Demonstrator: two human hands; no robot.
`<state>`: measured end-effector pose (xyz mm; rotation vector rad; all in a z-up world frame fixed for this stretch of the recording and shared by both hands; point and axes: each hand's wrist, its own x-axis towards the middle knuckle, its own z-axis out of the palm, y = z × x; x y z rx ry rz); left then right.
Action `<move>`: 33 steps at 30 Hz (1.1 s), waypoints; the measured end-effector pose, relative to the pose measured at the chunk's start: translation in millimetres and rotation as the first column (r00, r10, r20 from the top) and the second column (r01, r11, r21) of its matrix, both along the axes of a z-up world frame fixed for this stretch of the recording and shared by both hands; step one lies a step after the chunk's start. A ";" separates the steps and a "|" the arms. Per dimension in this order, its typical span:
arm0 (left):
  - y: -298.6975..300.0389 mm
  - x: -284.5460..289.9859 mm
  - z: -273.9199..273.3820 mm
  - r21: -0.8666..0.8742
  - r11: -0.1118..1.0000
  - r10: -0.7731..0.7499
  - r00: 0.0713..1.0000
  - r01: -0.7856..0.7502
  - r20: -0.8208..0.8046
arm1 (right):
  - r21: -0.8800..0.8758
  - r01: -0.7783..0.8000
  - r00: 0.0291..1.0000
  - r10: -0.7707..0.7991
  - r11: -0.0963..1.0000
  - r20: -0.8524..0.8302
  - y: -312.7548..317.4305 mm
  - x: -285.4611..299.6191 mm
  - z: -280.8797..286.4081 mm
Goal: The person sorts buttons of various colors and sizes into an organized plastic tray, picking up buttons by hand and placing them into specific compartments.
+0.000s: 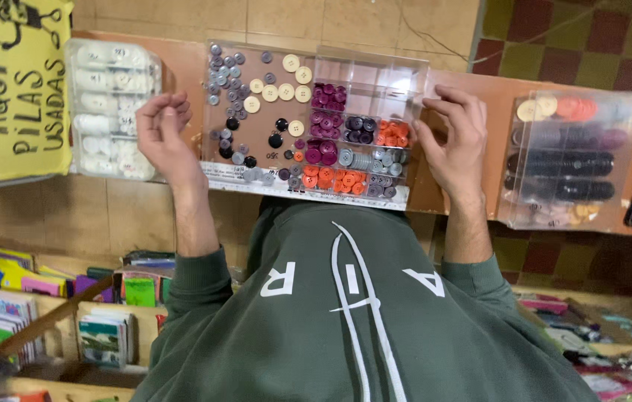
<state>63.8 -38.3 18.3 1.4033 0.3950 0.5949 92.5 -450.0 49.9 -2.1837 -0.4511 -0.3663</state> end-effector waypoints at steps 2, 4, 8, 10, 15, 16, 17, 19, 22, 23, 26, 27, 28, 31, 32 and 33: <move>1.8 -11.7 -3.1 0.231 0.972 0.047 0.998 -0.035 -0.044 | 0.007 -0.013 1.000 0.013 1.000 -0.005 5.5 4.0 -2.4; -1.1 -27.3 -17.9 0.389 0.920 0.039 0.977 0.047 -0.211 | 0.033 -0.026 0.997 0.028 0.999 -0.077 10.9 4.7 -4.7; -22.9 -38.9 -6.5 0.445 0.889 -0.001 0.970 0.112 -0.242 | 0.078 -0.056 0.989 0.067 0.995 -0.135 5.3 12.0 -25.1; -23.1 -40.0 -2.3 0.621 0.758 0.005 0.951 0.198 -0.309 | 0.084 -0.052 0.988 0.064 0.995 -0.143 4.2 12.8 -27.1; -24.1 -4.1 10.3 0.823 0.502 -0.130 0.964 0.266 -0.232 | 0.056 -0.072 0.986 0.079 0.996 -0.148 10.4 8.7 -18.2; -23.9 5.5 15.5 0.836 0.429 -0.202 0.938 0.343 -0.281 | 0.024 -0.049 0.986 0.052 0.999 -0.161 14.0 5.8 -12.6; -20.8 13.1 10.7 0.838 0.426 -0.207 0.939 0.340 -0.276 | 0.025 -0.044 0.987 0.047 0.999 -0.155 15.4 3.7 -9.9; -14.8 28.6 0.5 0.884 0.334 -0.228 0.938 0.327 -0.260 | -0.011 -0.017 0.980 0.014 1.000 -0.199 18.4 -2.5 -4.5; -8.3 37.3 3.2 0.876 0.364 -0.247 0.940 0.316 -0.236 | -0.022 0.017 0.979 -0.021 1.000 -0.202 23.8 -9.5 -2.2; -6.5 36.8 6.2 0.875 0.364 -0.260 0.937 0.318 -0.233 | -0.027 0.029 0.979 -0.034 0.999 -0.199 26.1 -12.1 -1.4; 3.5 35.4 5.1 0.838 0.473 -0.284 0.947 0.273 -0.148 | -0.062 0.097 0.976 -0.107 0.993 -0.189 39.9 -14.3 3.0; 7.0 34.6 -3.9 0.823 0.520 -0.241 0.964 0.227 -0.114 | -0.069 0.096 0.989 -0.103 0.993 -0.104 46.4 -13.7 4.7; 10.2 34.2 -12.9 0.805 0.565 -0.195 0.977 0.180 -0.082 | -0.078 0.096 0.995 -0.098 0.992 -0.019 52.7 -12.7 6.3; 17.5 33.1 -53.9 0.729 0.677 -0.193 0.980 0.097 0.048 | 0.020 0.056 0.996 -0.057 0.998 0.070 72.2 -7.8 8.0; 18.1 33.1 -46.2 0.730 0.675 -0.206 0.978 0.108 0.045 | 0.022 0.069 0.995 -0.070 0.997 0.067 79.5 -8.3 5.3; 16.7 30.4 -38.3 0.705 0.698 -0.215 0.976 0.124 0.041 | 0.020 0.059 0.995 -0.060 0.998 0.074 84.8 -9.6 4.0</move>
